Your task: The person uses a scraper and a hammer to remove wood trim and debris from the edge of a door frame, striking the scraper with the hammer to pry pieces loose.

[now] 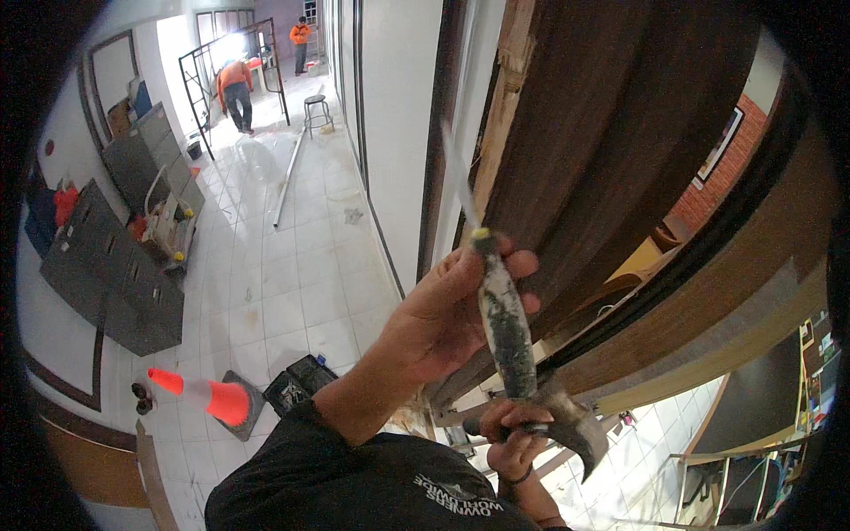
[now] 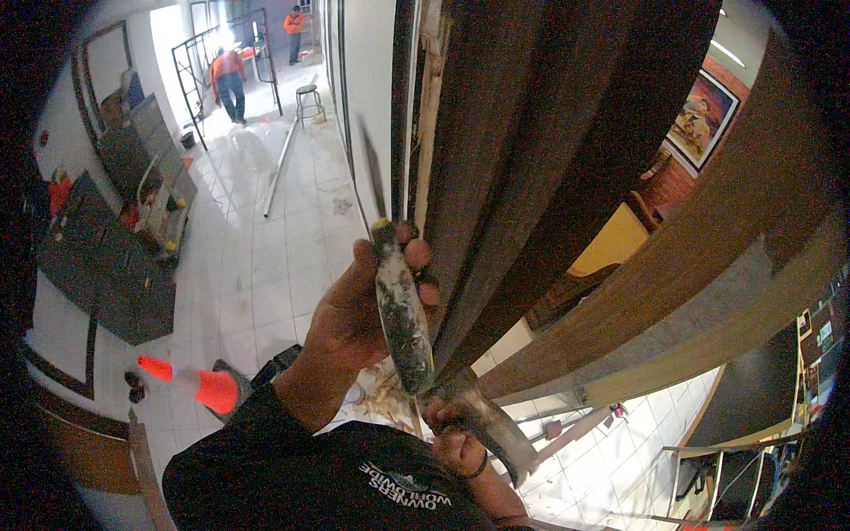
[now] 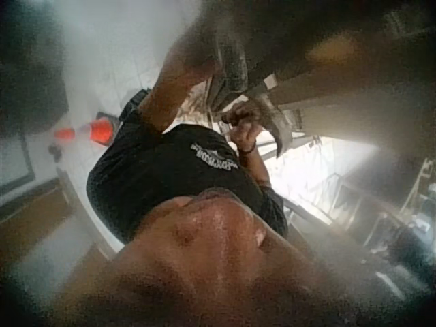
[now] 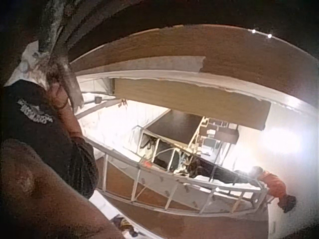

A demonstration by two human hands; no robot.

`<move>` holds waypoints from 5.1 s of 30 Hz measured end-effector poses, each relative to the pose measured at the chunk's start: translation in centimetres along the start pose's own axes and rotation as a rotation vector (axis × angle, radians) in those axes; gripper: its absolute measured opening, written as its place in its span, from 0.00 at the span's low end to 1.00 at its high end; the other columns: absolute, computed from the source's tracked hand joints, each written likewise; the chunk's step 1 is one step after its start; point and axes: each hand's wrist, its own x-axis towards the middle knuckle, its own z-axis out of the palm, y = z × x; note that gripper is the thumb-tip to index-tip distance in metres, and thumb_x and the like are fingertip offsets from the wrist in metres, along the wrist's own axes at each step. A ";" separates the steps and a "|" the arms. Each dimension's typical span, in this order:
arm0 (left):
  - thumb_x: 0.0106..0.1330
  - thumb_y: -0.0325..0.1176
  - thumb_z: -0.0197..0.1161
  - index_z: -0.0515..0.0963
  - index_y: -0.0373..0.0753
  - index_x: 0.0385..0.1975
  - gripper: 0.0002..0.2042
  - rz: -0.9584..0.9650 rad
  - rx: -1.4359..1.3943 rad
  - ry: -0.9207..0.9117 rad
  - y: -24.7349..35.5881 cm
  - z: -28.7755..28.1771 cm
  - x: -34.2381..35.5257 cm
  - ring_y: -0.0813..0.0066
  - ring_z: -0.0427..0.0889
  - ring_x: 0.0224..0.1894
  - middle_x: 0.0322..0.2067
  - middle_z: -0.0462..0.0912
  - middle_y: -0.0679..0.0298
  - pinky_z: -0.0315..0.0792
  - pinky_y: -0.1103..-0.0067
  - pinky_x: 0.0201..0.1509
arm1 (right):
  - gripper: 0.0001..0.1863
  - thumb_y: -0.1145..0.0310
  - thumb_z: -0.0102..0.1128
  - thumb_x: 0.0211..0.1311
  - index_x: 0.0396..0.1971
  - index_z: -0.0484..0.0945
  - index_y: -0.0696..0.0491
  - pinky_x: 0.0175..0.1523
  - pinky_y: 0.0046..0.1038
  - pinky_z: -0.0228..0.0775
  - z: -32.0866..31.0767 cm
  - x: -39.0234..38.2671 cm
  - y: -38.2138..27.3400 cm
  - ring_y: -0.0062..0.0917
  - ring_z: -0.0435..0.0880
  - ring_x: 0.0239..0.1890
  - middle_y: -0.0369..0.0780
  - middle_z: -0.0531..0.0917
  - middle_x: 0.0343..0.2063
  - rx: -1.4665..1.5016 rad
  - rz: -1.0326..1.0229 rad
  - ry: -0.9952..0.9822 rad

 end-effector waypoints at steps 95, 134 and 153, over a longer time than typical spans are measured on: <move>0.65 0.45 0.50 0.69 0.38 0.45 0.18 0.140 0.182 -0.019 -2.1 4.9 7.6 0.72 0.79 0.39 0.39 0.78 0.61 0.74 0.74 0.45 | 0.20 0.47 0.41 0.62 0.38 0.53 0.47 0.10 0.19 0.54 3.3 4.5 -8.1 0.17 0.61 0.05 0.34 0.63 0.05 -0.376 -0.083 0.513; 0.64 0.45 0.52 0.69 0.41 0.42 0.15 0.160 0.226 0.041 -2.3 5.1 7.1 0.77 0.79 0.36 0.38 0.78 0.64 0.77 0.81 0.35 | 0.31 0.34 0.32 0.57 0.43 0.55 0.49 0.11 0.18 0.53 5.5 4.8 -8.1 0.17 0.57 0.06 0.33 0.59 0.07 -0.304 -0.063 0.744; 0.65 0.44 0.51 0.69 0.42 0.44 0.15 0.180 0.185 0.029 -2.6 4.6 7.8 0.77 0.79 0.36 0.39 0.78 0.65 0.77 0.80 0.37 | 0.23 0.43 0.44 0.59 0.37 0.55 0.47 0.12 0.20 0.58 3.3 4.4 -7.6 0.17 0.61 0.07 0.33 0.62 0.06 -0.297 0.034 0.469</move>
